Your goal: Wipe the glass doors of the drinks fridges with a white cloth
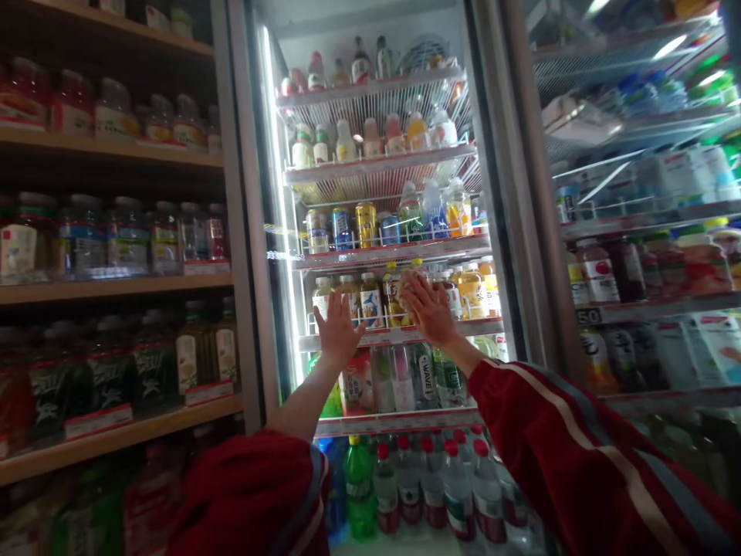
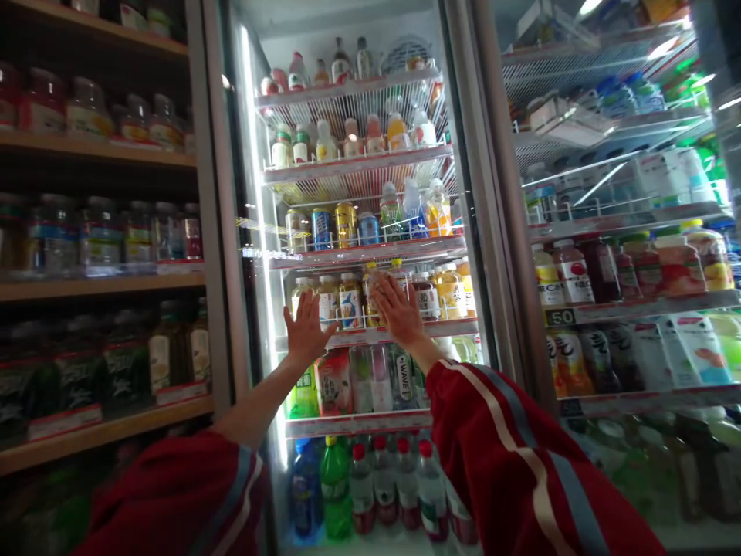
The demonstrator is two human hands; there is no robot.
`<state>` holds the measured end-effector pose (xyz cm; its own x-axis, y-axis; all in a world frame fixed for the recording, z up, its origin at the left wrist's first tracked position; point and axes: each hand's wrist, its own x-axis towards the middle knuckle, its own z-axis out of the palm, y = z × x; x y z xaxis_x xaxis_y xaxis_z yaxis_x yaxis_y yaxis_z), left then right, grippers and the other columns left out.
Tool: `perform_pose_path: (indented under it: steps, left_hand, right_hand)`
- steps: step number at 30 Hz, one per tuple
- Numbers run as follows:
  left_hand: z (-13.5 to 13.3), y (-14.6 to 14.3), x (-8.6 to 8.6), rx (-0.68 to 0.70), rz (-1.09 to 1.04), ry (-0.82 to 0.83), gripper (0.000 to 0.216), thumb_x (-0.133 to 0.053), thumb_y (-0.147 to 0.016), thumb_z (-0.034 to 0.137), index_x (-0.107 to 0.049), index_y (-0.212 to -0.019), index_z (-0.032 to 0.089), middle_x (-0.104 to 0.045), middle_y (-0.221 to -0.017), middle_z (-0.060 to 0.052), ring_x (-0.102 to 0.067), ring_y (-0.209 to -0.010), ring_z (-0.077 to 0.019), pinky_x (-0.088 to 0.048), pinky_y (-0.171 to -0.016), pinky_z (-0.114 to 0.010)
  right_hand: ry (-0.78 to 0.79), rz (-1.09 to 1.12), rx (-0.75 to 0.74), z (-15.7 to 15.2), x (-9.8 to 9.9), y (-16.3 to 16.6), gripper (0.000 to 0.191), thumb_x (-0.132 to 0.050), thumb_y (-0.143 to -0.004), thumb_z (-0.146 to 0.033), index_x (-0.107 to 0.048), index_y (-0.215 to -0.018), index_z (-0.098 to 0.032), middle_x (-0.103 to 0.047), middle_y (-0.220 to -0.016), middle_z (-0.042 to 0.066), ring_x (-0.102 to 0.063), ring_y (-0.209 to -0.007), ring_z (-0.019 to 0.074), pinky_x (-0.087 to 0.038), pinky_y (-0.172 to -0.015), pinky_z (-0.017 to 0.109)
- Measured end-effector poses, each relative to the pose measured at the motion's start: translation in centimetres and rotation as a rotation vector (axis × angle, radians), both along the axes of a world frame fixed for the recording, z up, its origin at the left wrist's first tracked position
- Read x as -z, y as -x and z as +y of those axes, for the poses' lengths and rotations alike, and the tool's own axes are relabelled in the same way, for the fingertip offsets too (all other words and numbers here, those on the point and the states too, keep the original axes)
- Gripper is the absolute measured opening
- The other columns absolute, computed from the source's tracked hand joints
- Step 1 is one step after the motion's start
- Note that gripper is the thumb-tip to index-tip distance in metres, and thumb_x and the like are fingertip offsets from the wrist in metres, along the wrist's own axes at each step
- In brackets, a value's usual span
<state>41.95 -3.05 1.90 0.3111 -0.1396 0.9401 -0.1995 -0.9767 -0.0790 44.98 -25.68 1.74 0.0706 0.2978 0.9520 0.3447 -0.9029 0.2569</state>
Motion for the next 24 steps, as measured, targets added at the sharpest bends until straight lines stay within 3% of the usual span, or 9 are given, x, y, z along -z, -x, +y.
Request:
perform_pose_path:
  steps: [3,6,12,17,22,24]
  left_hand:
    - [0.7,0.1,0.0,-0.017,0.052,0.010,0.065,-0.042,-0.088,0.049,-0.033,-0.140,0.011,-0.026,-0.149,-0.017,-0.023,-0.139,-0.0304,-0.007,-0.111,-0.060]
    - [1.0,0.2,0.1,-0.021,0.065,-0.006,0.066,-0.039,-0.089,0.051,-0.033,-0.140,0.011,-0.026,-0.150,-0.015,-0.022,-0.139,-0.0316,-0.008,-0.111,-0.058]
    - [3.2,0.4,1.0,-0.065,0.042,0.018,0.065,-0.045,-0.087,0.048,-0.032,-0.141,0.015,-0.025,-0.150,-0.015,-0.021,-0.140,-0.0288,-0.009,-0.111,-0.059]
    - [4.7,1.0,1.2,-0.117,0.100,0.011,0.064,-0.046,-0.087,0.046,-0.034,-0.140,0.013,-0.024,-0.150,-0.015,-0.022,-0.140,-0.0274,-0.012,-0.111,-0.058]
    - [6.3,1.4,1.7,-0.211,0.077,0.125,0.063,-0.041,-0.089,0.046,-0.034,-0.139,0.010,-0.024,-0.150,-0.017,-0.022,-0.140,-0.0283,-0.017,-0.110,-0.059]
    - [7.2,1.5,2.0,-0.222,0.094,0.121,0.061,-0.041,-0.089,0.046,-0.035,-0.139,0.011,-0.026,-0.149,-0.017,-0.024,-0.139,-0.0290,-0.018,-0.109,-0.060]
  right_hand:
    - [-0.181,-0.002,0.016,-1.2,-0.8,-0.2,0.045,-0.038,-0.090,-0.024,-0.043,-0.135,-0.020,-0.032,-0.149,0.010,-0.022,-0.139,0.0252,-0.015,-0.110,0.053]
    - [-0.265,0.005,0.013,0.0,-1.5,-0.3,0.047,-0.038,-0.089,-0.023,-0.041,-0.136,-0.020,-0.030,-0.150,0.010,-0.021,-0.140,0.0271,-0.016,-0.110,0.055]
    - [0.020,0.033,-0.057,6.7,-0.4,0.3,0.046,-0.045,-0.087,-0.021,-0.045,-0.133,-0.022,-0.033,-0.149,0.008,-0.022,-0.140,0.0256,-0.014,-0.112,0.053]
    - [0.160,-0.011,-0.072,6.3,0.0,0.1,0.045,-0.044,-0.088,-0.022,-0.044,-0.133,-0.022,-0.034,-0.148,0.007,-0.022,-0.140,0.0227,-0.011,-0.112,0.052]
    - [-0.197,-0.038,-0.012,5.1,-1.9,-0.5,0.046,-0.043,-0.088,-0.022,-0.045,-0.134,-0.019,-0.033,-0.148,0.012,-0.025,-0.138,0.0267,-0.014,-0.110,0.055]
    - [-0.213,-0.036,-0.019,6.7,-2.2,-0.5,0.047,-0.043,-0.088,-0.023,-0.044,-0.134,-0.019,-0.033,-0.148,0.012,-0.025,-0.138,0.0272,-0.017,-0.109,0.055]
